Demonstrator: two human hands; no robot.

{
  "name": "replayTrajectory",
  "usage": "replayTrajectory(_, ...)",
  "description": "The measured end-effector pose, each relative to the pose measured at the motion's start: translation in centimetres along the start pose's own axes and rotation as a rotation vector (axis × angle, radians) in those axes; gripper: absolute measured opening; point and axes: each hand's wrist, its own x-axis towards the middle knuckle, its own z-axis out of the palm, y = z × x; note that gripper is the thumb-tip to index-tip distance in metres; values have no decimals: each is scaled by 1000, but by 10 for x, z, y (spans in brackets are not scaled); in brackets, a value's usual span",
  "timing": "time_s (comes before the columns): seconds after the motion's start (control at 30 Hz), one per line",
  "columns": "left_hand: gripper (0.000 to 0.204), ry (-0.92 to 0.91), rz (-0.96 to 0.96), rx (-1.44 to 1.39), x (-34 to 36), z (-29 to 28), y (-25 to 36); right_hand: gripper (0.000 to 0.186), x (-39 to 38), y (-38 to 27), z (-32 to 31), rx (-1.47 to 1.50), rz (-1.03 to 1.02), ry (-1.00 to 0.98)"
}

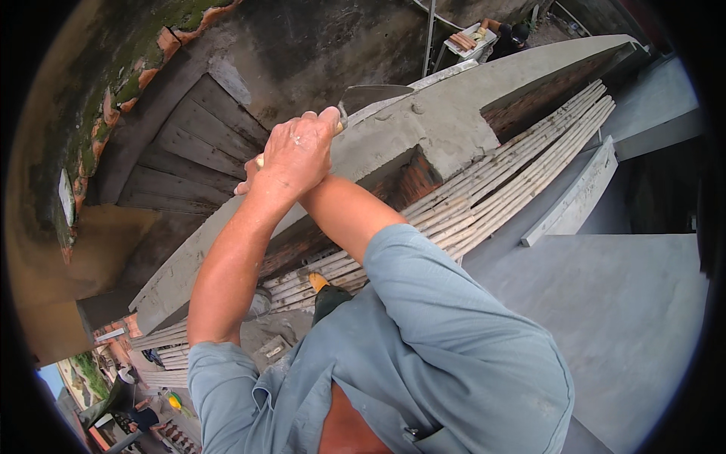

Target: The person applies wet cement to a brick wall using a trowel, then smooths the surface with a float. The person works on a single wall section, repeatedly spreading and leveling the cement.

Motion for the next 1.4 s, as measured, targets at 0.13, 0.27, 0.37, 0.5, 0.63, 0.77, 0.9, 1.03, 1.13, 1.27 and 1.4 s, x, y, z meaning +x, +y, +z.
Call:
replayTrajectory(0.13, 20, 251, -56, -127, -8, -13, -34, 91, 5, 1, 4, -27, -157, 123)
replayTrajectory(0.27, 29, 89, -360, -286, -30, -9, -134, 80, -2, -7, -5, 16, 31, -34)
replayTrajectory(0.37, 31, -39, -546, -880, -57, 33, -207, 82, -13, -10, -12, -8, 38, -54)
replayTrajectory(0.5, 32, -71, -734, -1080, -100, 99, -257, 82, -18, -15, -17, -2, 70, -58)
replayTrajectory(0.63, 31, -162, -709, -1225, -116, 139, -267, 81, -14, -18, -15, 20, 108, -61)
replayTrajectory(0.77, 30, -148, -672, -1211, -118, 150, -265, 78, -8, -20, -10, 0, 145, -27)
replayTrajectory(0.9, 31, -144, -683, -1184, -118, 155, -264, 68, -5, -20, -5, -11, 146, -4)
replayTrajectory(1.03, 36, -161, -664, -1103, -115, 162, -265, 53, -12, -27, 0, -112, 94, 126)
replayTrajectory(1.13, 39, -136, -686, -1036, -112, 165, -265, 39, -22, -43, 3, -82, 75, 387)
replayTrajectory(1.27, 39, -82, -676, -1108, -116, 161, -259, 33, -31, -71, 8, 222, 230, 479)
replayTrajectory(1.4, 37, -72, -703, -1163, -119, 155, -255, 34, -22, -84, 13, 690, 400, 138)
